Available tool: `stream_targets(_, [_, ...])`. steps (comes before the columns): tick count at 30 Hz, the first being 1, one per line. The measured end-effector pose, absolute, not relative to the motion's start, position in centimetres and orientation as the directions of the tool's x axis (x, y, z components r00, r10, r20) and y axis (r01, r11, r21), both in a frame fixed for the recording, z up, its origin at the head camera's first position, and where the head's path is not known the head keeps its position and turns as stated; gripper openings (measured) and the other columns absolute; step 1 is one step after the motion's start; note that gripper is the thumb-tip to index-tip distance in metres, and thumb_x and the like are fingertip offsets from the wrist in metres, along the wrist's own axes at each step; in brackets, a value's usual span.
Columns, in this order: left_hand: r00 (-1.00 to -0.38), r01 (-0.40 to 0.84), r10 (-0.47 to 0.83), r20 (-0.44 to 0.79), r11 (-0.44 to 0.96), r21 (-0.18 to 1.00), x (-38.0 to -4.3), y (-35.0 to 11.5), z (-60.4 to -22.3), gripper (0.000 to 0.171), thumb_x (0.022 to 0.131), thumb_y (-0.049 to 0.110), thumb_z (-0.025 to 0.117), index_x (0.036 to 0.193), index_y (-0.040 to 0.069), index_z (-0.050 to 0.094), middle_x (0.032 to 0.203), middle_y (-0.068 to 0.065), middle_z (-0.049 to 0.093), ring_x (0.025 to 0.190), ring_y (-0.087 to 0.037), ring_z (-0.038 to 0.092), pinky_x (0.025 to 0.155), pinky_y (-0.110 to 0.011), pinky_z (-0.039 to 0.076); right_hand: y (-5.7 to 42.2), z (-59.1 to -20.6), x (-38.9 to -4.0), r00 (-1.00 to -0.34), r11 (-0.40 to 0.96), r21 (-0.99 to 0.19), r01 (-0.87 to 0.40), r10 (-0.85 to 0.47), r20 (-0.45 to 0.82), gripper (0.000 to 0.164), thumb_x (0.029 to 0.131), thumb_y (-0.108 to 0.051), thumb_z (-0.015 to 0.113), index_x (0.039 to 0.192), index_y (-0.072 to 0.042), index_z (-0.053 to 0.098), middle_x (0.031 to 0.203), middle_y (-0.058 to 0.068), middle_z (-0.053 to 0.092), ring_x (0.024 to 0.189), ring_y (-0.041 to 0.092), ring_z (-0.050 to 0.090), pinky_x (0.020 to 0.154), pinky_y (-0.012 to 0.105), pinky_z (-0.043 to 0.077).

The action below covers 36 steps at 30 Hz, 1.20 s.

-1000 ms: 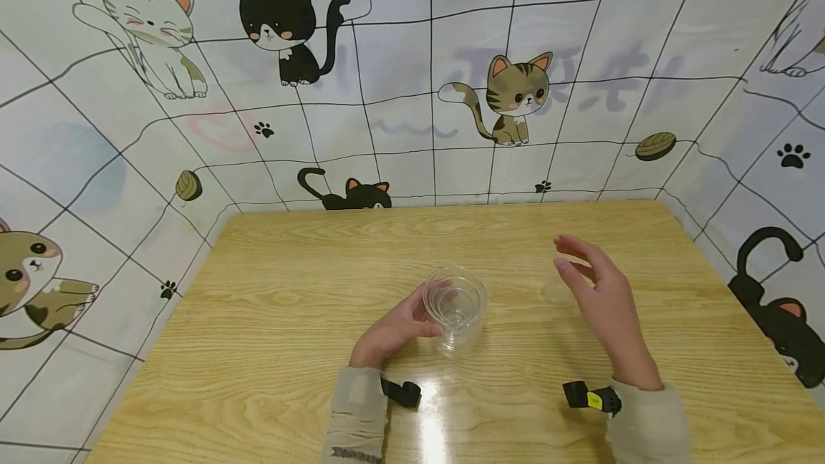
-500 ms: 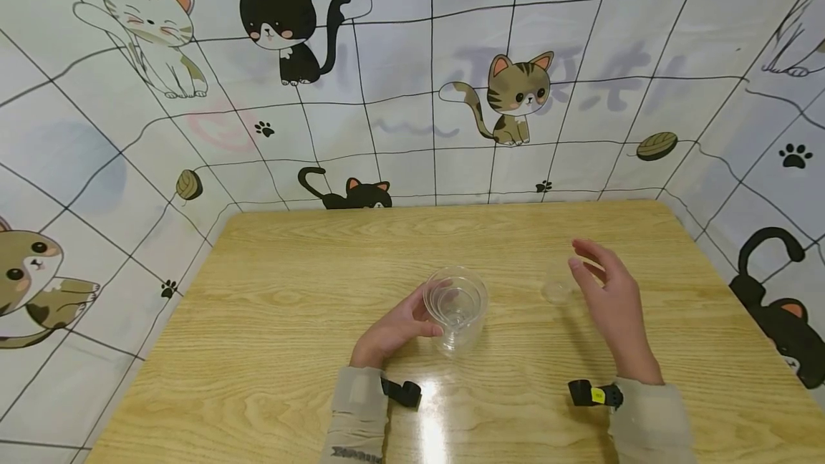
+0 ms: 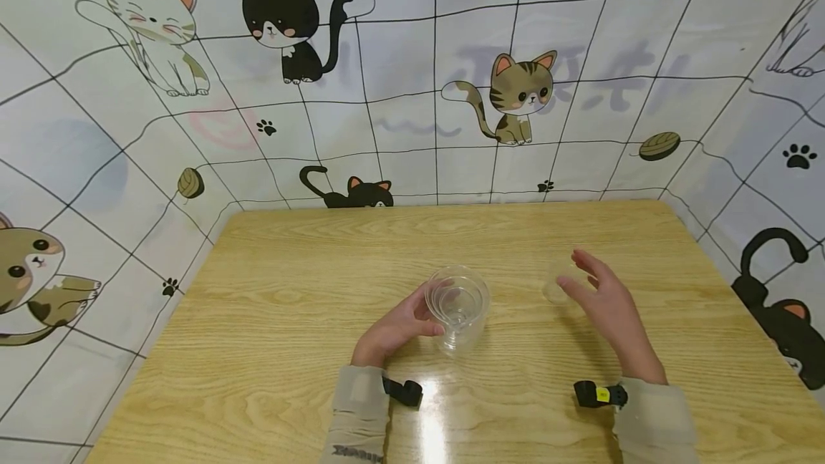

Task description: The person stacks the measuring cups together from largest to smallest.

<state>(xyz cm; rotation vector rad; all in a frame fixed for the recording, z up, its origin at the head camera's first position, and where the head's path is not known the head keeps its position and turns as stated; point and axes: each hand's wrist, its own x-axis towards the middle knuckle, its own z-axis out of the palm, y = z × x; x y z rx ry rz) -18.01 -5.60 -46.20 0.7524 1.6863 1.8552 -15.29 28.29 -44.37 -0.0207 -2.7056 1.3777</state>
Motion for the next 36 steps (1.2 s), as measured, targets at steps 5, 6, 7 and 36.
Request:
stream_targets(5, [-0.713, -0.006, 0.699, 0.059, -0.089, 0.996, -18.0, -5.6, -46.2, 0.076, 0.076, 0.008, 0.07, 0.139, 0.018, 0.029, 0.141, 0.004, 0.031, 0.13, -0.012, 0.024, 0.105, -0.032, 0.018, 28.2, -44.1, -15.2, -0.999, 0.605, -0.796, -0.022, 0.009, 0.035, 0.078, 0.085, -0.045, 0.054, 0.144, -0.013, 0.012, 0.143, 0.018, 0.024, 0.125, 0.043, 0.024, 0.093, 0.058, 0.025])
stream_targets(6, [-0.714, -0.005, 0.697, 0.061, -0.091, 0.996, -18.0, -5.6, -46.2, 0.076, 0.076, 0.008, 0.07, 0.139, 0.018, 0.029, 0.141, 0.004, 0.032, 0.13, -0.012, 0.024, 0.105, -0.032, 0.018, 28.2, -44.1, -15.3, -1.0, 0.606, -0.795, -0.018, 0.008, 0.028, 0.08, 0.085, -0.044, 0.055, 0.144, -0.014, 0.011, 0.143, 0.018, 0.024, 0.126, 0.042, 0.023, 0.094, 0.058, 0.025])
stream_targets(7, [-0.714, -0.005, 0.698, 0.06, -0.091, 0.996, -18.0, -5.6, -46.2, 0.076, 0.076, 0.008, 0.069, 0.139, 0.019, 0.029, 0.141, 0.004, 0.032, 0.13, -0.012, 0.024, 0.105, -0.032, 0.018, 28.2, -44.2, -15.3, -1.0, 0.607, -0.795, -0.014, 0.009, 0.025, 0.082, 0.084, -0.044, 0.056, 0.144, -0.014, 0.009, 0.143, 0.018, 0.024, 0.126, 0.041, 0.023, 0.095, 0.057, 0.024])
stream_targets(36, [-0.71, -0.002, 0.701, 0.069, -0.1, 0.995, -18.2, -5.6, -46.5, 0.078, 0.076, 0.013, 0.071, 0.14, 0.015, 0.027, 0.142, 0.002, 0.029, 0.131, -0.012, 0.023, 0.105, -0.033, 0.018, 29.7, -45.0, -15.2, -0.996, 0.632, -0.774, 0.044, -0.027, -0.079, 0.078, 0.085, -0.047, 0.052, 0.144, -0.012, 0.013, 0.14, 0.018, 0.031, 0.118, 0.049, 0.032, 0.086, 0.059, 0.035])
